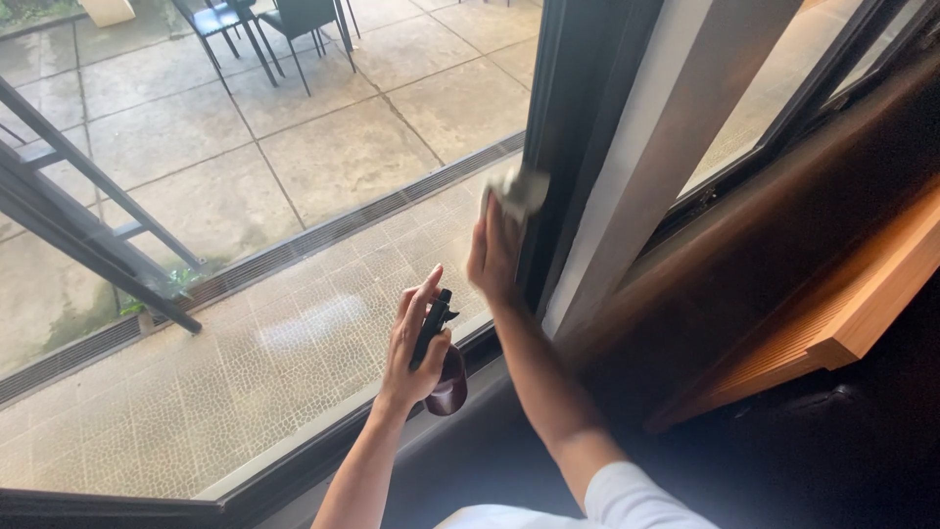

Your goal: The recorder is cleaning glass windows and frames using a spray bottle and a cleaning cloth.

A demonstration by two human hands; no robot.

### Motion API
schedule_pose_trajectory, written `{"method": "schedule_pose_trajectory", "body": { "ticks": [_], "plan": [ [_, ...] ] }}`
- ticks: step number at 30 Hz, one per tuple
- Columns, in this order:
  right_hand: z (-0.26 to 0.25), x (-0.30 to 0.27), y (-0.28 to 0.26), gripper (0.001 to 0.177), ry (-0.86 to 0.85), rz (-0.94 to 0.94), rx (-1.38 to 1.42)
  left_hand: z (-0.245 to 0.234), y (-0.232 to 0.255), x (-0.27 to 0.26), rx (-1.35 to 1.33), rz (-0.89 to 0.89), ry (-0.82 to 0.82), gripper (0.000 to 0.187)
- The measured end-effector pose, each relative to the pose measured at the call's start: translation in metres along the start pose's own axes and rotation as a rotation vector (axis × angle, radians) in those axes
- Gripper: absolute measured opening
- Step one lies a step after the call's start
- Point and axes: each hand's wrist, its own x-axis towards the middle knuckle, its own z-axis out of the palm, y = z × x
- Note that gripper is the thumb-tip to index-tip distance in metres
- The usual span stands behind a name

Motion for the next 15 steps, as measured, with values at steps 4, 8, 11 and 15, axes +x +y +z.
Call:
{"method": "schedule_pose_trajectory", "body": {
  "ticks": [4,8,11,15],
  "plan": [
    [0.014,-0.097,-0.003,0.057,-0.031,0.178,0.083,0.003,0.002,0.001,0.008,-0.018,-0.004,0.091],
    [0.014,-0.129,-0.011,0.068,-0.162,0.259,0.097,0.003,0.003,-0.002,0.038,-0.041,-0.009,0.088],
    [0.019,-0.090,-0.002,0.064,-0.092,0.172,0.095,0.003,0.007,-0.003,0.000,-0.064,-0.012,0.087],
    [0.008,0.001,0.006,0.050,0.037,-0.226,-0.196,0.003,-0.004,-0.005,0.022,-0.088,0.010,0.088]
  ]
}}
